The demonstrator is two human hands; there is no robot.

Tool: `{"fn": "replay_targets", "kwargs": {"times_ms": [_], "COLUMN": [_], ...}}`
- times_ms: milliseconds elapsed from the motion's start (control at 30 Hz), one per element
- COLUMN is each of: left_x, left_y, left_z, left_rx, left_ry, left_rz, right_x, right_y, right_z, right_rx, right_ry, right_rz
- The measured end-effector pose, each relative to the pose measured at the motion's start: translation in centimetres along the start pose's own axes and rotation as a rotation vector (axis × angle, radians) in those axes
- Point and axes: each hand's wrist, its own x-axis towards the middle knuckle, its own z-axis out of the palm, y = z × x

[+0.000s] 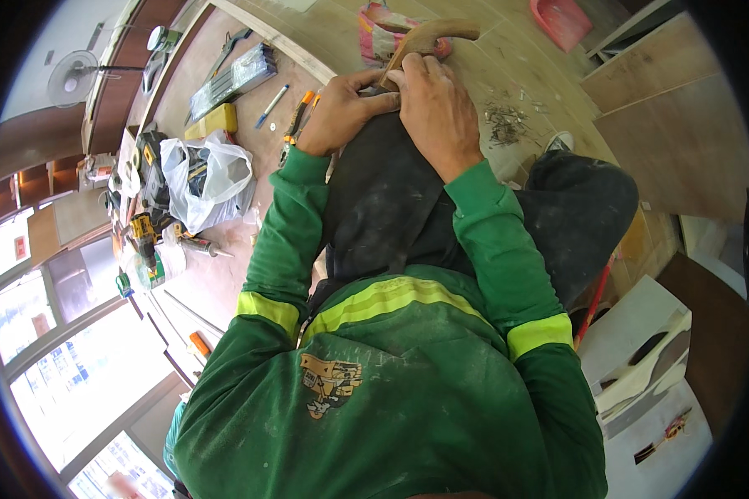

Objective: The person sits on the floor and uses pliers to remove a metal pin from the wooden handle of a hand saw. They then insert a new pin and tighten it with the pliers. Finally, they gather a pile of small metal pins and debris from the floor into a bag.

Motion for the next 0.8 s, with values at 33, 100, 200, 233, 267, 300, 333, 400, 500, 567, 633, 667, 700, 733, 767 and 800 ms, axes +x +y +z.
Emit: {"fn": "replay_targets", "kwargs": {"times_ms": [33, 100, 200, 233, 267, 300, 333, 400, 500, 567, 633, 667, 700, 733, 767, 800], "left_x": [0.0, -0.2, 0.0, 0.1, 0.1, 0.0, 0.0, 0.2, 0.1, 0.0, 0.0, 0.0, -0.2, -0.2, 0.0, 0.2], "left_y": [0.0, 0.3, -0.3, -0.4, -0.4, -0.3, -0.2, -1.3, -1.4, -1.5, -2.0, -1.9, -1.8, -1.6, -1.4, -1.3], "left_z": [0.1, -0.1, -0.3, -0.3, -0.3, -0.2, -0.2, -0.1, -0.1, -0.2, -0.2, -0.2, -0.2, -0.2, -0.2, -0.3], "left_rx": [-0.021, -0.051, -0.124, -0.153, -0.218, -0.282, -0.345, -0.374, -0.488, -0.594, -0.706, -0.761, -0.815, -0.870, -0.847, -0.823], "left_ry": [-0.001, -0.017, -0.058, -0.074, -0.085, -0.097, -0.111, -0.116, -0.140, -0.157, -0.169, -0.161, -0.152, -0.146, -0.126, -0.107], "left_rz": [-0.003, -0.007, -0.064, -0.092, -0.115, -0.138, -0.159, -0.159, -0.182, -0.194, -0.191, -0.213, -0.235, -0.259, -0.275, -0.291], "right_x": [-0.1, 0.2, 0.6, 0.7, 0.7, 0.6, 0.6, 0.3, -0.5, -0.7, -0.8, -0.8, -0.7, -0.7, -0.8, -0.8], "right_y": [0.0, 0.3, 1.7, 2.1, 2.2, 2.3, 2.3, 3.0, 2.9, 2.8, 2.5, 2.2, 1.9, 1.9, 2.0, 1.9], "right_z": [-0.2, -0.7, -1.0, -1.1, -1.2, -1.4, -1.6, -0.9, -1.4, -1.3, -1.3, -1.2, -1.1, -0.8, -0.2, 0.2], "right_rx": [-0.043, -0.003, 0.127, 0.183, 0.300, 0.415, 0.528, 0.868, 1.175, 1.280, 1.215, 1.098, 0.981, 0.840, 0.697, 0.552], "right_ry": [0.036, 0.064, 0.154, 0.191, 0.187, 0.182, 0.178, 0.091, -0.016, -0.041, -0.058, -0.061, -0.064, 0.022, 0.106, 0.188], "right_rz": [-0.054, -0.213, -0.340, -0.364, -0.250, -0.135, -0.018, 0.281, 0.468, 0.528, 0.530, 0.501, 0.472, 0.357, 0.244, 0.131]}}
